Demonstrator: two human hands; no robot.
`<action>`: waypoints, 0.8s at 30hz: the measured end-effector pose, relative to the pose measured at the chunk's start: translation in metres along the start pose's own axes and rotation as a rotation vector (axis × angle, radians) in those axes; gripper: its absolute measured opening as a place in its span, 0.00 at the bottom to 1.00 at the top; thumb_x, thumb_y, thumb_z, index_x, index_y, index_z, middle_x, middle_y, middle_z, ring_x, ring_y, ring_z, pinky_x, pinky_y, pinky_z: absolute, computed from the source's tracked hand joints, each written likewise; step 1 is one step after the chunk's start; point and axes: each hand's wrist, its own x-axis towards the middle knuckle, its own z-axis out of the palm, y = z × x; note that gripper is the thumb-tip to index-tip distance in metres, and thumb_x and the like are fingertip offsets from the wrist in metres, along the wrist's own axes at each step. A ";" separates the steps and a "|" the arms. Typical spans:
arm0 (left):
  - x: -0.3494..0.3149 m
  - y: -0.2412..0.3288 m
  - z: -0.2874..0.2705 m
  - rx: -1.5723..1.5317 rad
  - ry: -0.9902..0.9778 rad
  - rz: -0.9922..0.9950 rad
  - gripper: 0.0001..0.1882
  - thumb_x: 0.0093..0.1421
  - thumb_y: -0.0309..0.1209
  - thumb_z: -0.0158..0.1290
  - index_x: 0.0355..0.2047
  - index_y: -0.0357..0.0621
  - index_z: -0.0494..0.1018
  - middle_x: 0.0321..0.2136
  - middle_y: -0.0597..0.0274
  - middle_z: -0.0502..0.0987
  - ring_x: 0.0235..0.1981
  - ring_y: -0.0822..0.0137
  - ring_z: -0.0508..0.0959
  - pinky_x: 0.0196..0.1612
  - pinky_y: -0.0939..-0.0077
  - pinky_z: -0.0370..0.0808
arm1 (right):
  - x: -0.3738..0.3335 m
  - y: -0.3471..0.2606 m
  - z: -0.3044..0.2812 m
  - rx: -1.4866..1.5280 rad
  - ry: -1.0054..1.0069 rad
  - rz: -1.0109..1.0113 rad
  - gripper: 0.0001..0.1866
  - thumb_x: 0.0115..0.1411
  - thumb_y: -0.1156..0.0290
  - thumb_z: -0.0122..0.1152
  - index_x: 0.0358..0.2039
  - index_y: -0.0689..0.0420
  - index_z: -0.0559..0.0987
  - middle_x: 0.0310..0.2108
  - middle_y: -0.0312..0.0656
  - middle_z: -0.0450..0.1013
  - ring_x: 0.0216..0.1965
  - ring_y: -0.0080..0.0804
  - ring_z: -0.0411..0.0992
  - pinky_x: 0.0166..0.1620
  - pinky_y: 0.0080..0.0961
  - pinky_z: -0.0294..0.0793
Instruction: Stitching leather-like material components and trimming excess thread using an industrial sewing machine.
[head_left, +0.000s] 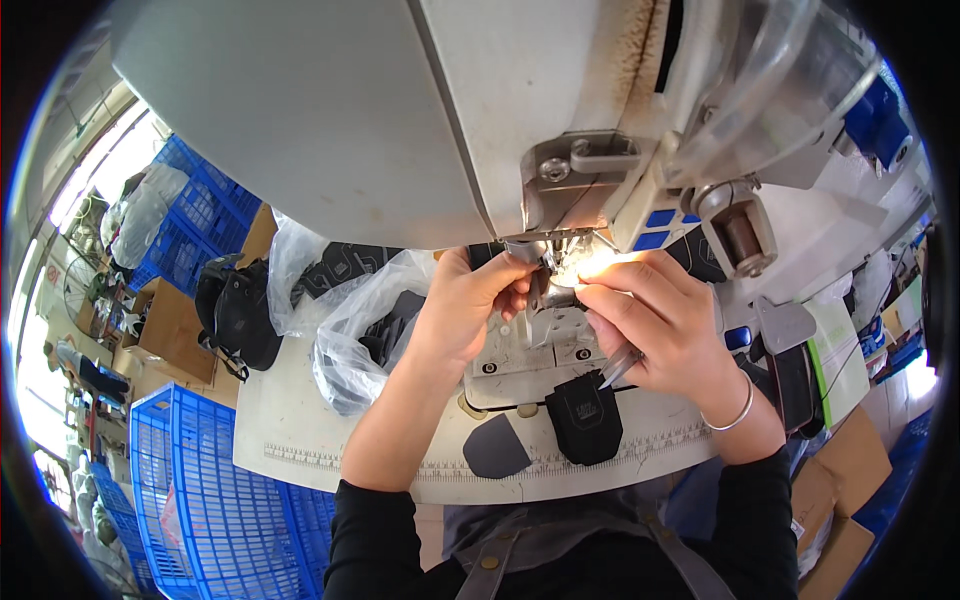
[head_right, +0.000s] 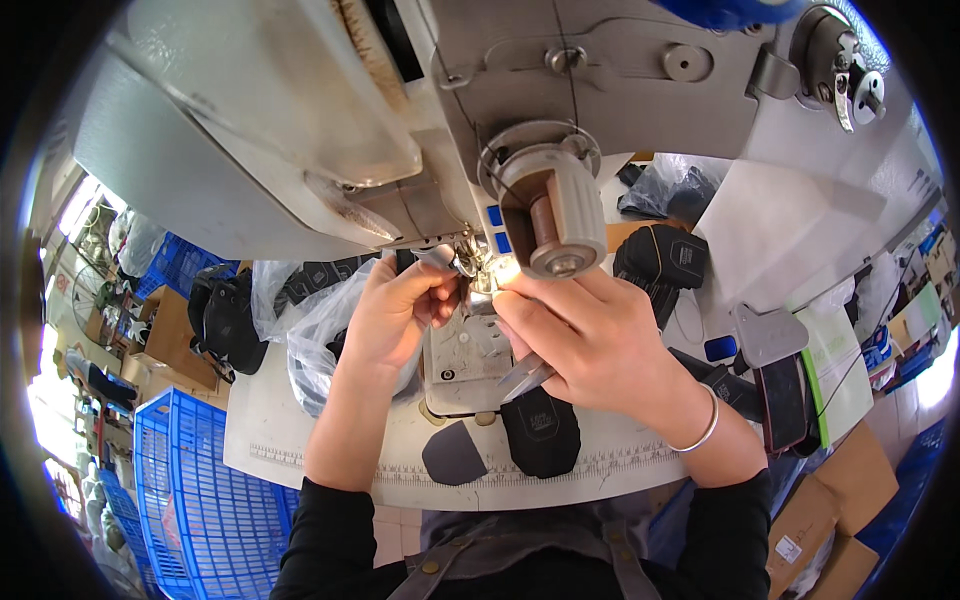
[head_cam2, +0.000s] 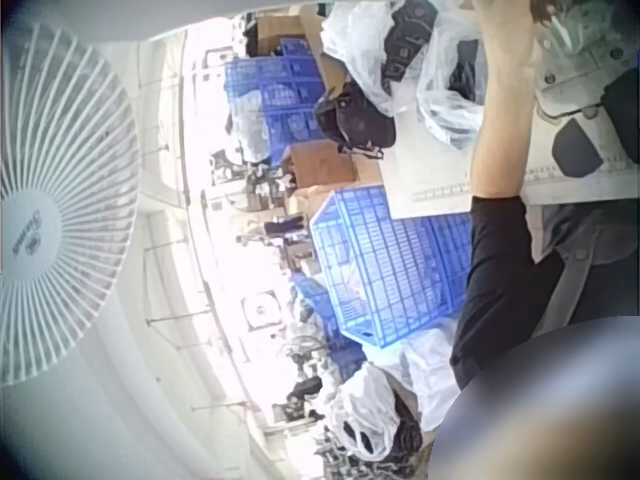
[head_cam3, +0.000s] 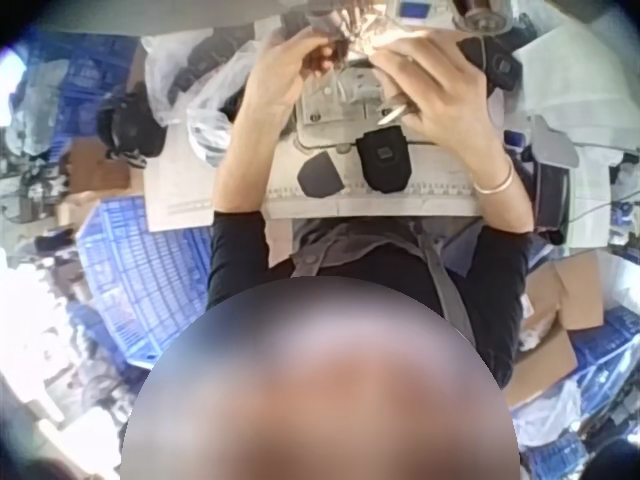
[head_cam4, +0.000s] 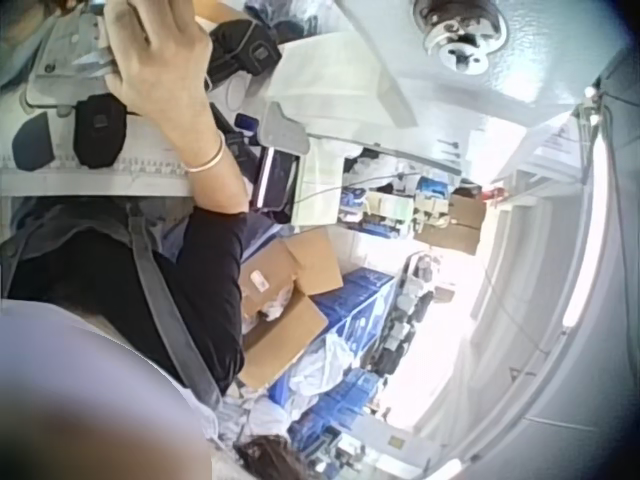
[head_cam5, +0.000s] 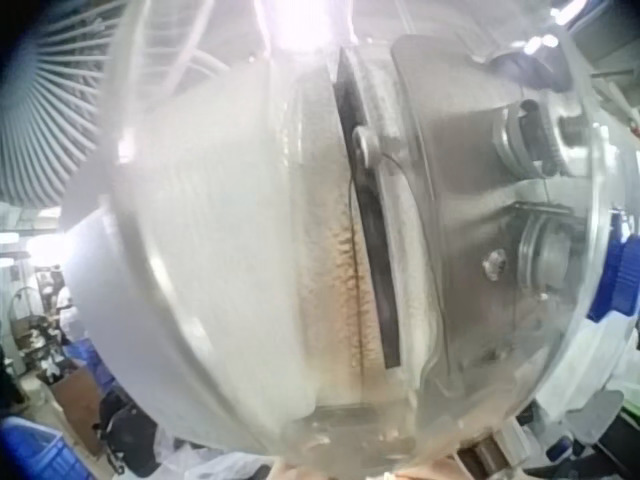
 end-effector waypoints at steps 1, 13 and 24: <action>0.000 0.000 0.000 0.005 -0.010 0.006 0.05 0.52 0.23 0.52 0.27 0.36 0.67 0.17 0.63 0.68 0.15 0.72 0.68 0.16 0.83 0.62 | 0.000 0.000 -0.001 -0.001 0.001 -0.003 0.17 0.34 0.76 0.63 0.30 0.57 0.75 0.32 0.37 0.70 0.24 0.31 0.68 0.24 0.23 0.68; -0.002 -0.003 0.003 0.006 0.005 -0.006 0.03 0.53 0.24 0.51 0.24 0.38 0.69 0.17 0.65 0.68 0.15 0.74 0.68 0.17 0.84 0.62 | 0.002 -0.002 -0.006 0.016 -0.087 0.080 0.13 0.40 0.78 0.60 0.30 0.60 0.75 0.31 0.39 0.71 0.28 0.38 0.70 0.29 0.27 0.72; -0.033 0.002 -0.026 0.022 0.128 0.068 0.07 0.54 0.29 0.54 0.24 0.38 0.72 0.17 0.68 0.71 0.17 0.79 0.68 0.19 0.85 0.63 | 0.006 -0.010 -0.012 0.084 -0.053 0.049 0.11 0.42 0.80 0.60 0.30 0.61 0.75 0.31 0.42 0.72 0.30 0.38 0.71 0.33 0.28 0.72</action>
